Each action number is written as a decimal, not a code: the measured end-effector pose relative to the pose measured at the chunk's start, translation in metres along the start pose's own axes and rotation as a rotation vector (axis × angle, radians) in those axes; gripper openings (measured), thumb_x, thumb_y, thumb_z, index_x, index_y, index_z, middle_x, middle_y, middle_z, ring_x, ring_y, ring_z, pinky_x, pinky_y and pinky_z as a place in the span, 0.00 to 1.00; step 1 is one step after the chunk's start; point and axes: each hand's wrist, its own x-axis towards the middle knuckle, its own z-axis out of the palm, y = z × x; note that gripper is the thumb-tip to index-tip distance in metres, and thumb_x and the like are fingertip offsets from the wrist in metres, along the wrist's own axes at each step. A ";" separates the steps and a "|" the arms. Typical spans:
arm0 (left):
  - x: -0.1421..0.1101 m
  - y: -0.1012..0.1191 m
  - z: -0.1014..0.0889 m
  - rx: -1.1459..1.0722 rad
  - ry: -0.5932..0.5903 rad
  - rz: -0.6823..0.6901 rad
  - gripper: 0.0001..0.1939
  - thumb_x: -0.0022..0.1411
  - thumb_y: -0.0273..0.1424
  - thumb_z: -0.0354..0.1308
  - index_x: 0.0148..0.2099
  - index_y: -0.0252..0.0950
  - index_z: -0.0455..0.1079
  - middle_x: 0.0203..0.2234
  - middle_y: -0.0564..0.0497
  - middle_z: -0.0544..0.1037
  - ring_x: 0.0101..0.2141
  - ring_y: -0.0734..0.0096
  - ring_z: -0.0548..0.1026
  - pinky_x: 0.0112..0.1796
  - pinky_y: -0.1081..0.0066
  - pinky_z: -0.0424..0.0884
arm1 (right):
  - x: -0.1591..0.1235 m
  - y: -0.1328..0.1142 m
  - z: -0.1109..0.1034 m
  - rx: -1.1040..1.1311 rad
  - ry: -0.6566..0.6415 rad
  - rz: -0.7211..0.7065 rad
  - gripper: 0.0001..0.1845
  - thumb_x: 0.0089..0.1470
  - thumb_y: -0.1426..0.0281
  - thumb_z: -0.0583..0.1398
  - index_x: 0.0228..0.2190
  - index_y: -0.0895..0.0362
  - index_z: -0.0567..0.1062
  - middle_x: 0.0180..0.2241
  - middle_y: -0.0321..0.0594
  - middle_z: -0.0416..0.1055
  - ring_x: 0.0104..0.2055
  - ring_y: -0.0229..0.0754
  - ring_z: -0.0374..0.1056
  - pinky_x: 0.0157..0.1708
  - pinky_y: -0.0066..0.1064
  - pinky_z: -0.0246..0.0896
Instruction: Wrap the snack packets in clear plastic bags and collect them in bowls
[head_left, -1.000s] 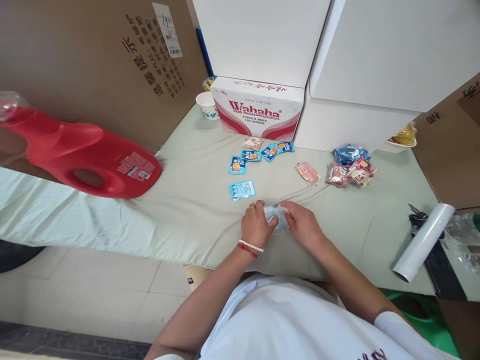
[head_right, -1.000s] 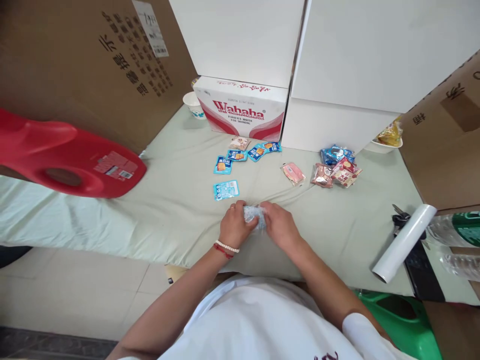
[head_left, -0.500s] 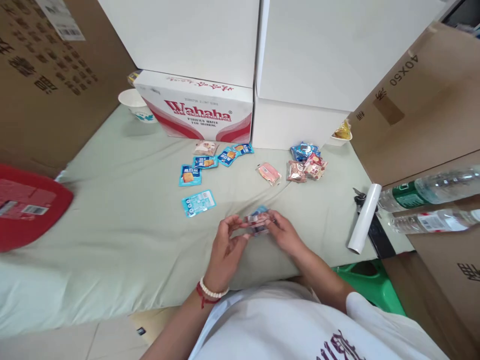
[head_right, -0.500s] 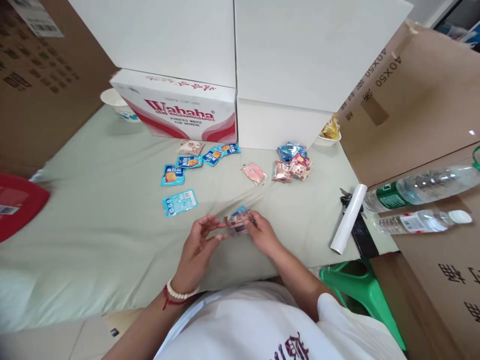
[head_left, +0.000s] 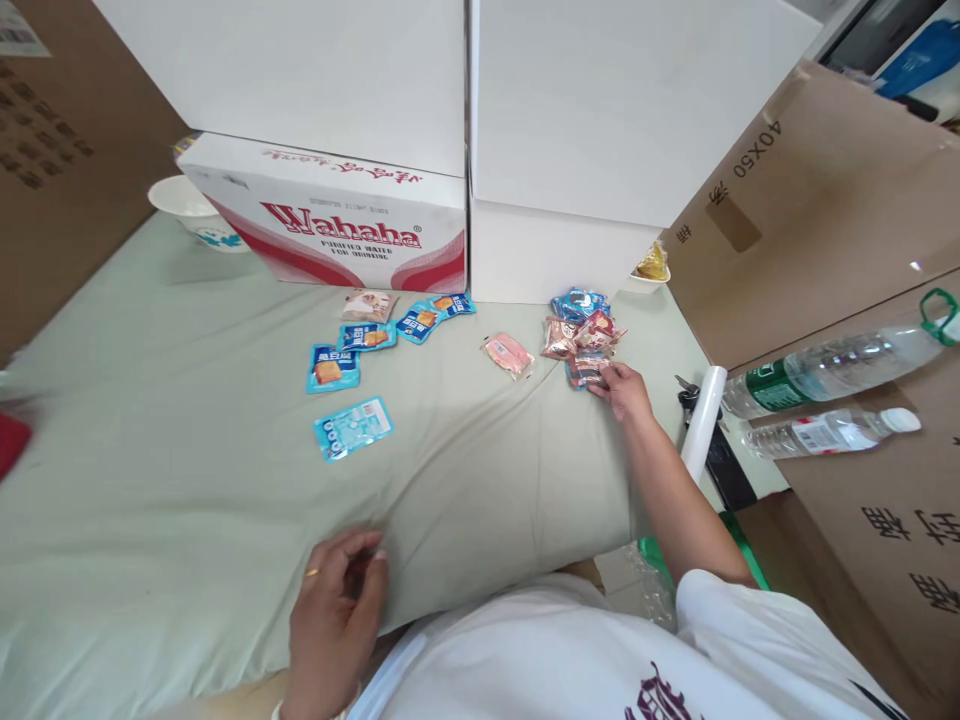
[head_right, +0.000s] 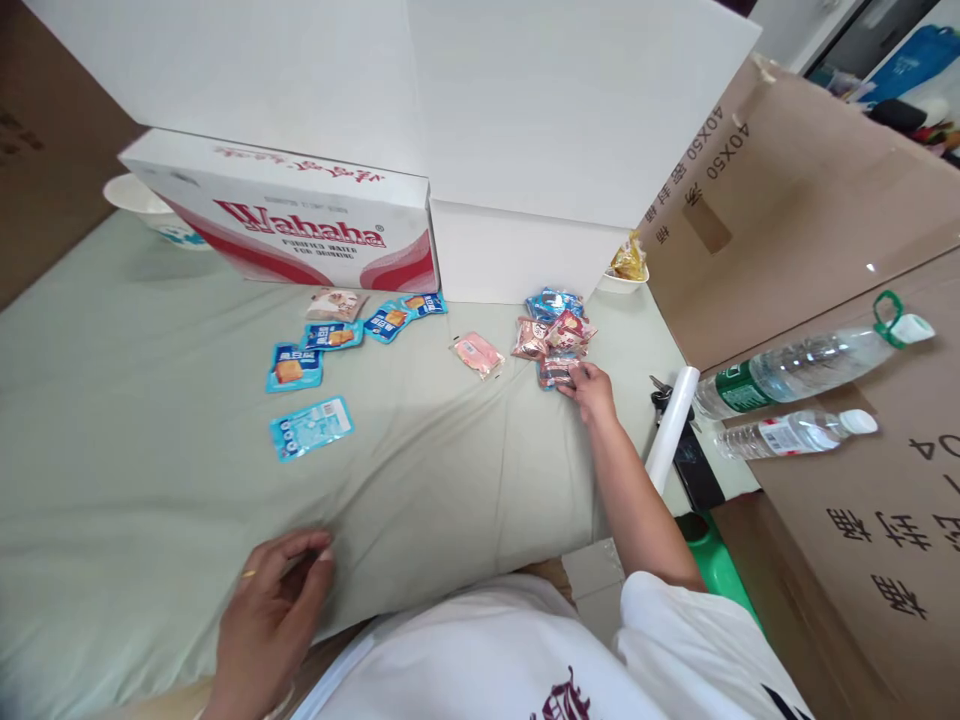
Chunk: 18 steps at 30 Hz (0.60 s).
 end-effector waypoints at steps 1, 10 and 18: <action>-0.003 -0.002 -0.004 0.042 0.022 0.010 0.14 0.66 0.42 0.54 0.44 0.38 0.73 0.41 0.46 0.75 0.41 0.61 0.76 0.41 0.62 0.75 | 0.002 0.001 0.003 -0.042 0.025 -0.022 0.16 0.57 0.59 0.62 0.41 0.58 0.75 0.40 0.43 0.77 0.41 0.43 0.74 0.43 0.38 0.74; -0.025 -0.028 -0.046 0.268 0.279 -0.039 0.14 0.67 0.42 0.54 0.44 0.37 0.71 0.40 0.40 0.75 0.47 0.49 0.73 0.42 0.52 0.75 | -0.004 0.012 -0.007 -0.616 0.359 -0.385 0.33 0.58 0.49 0.54 0.50 0.63 0.76 0.46 0.55 0.71 0.46 0.50 0.68 0.52 0.43 0.62; -0.005 -0.037 -0.091 0.063 0.399 -0.230 0.14 0.69 0.40 0.51 0.49 0.37 0.70 0.31 0.51 0.77 0.32 0.67 0.77 0.37 0.66 0.74 | -0.079 0.011 -0.003 -0.561 0.215 -0.586 0.26 0.65 0.53 0.50 0.45 0.58 0.77 0.33 0.44 0.76 0.35 0.46 0.70 0.39 0.36 0.63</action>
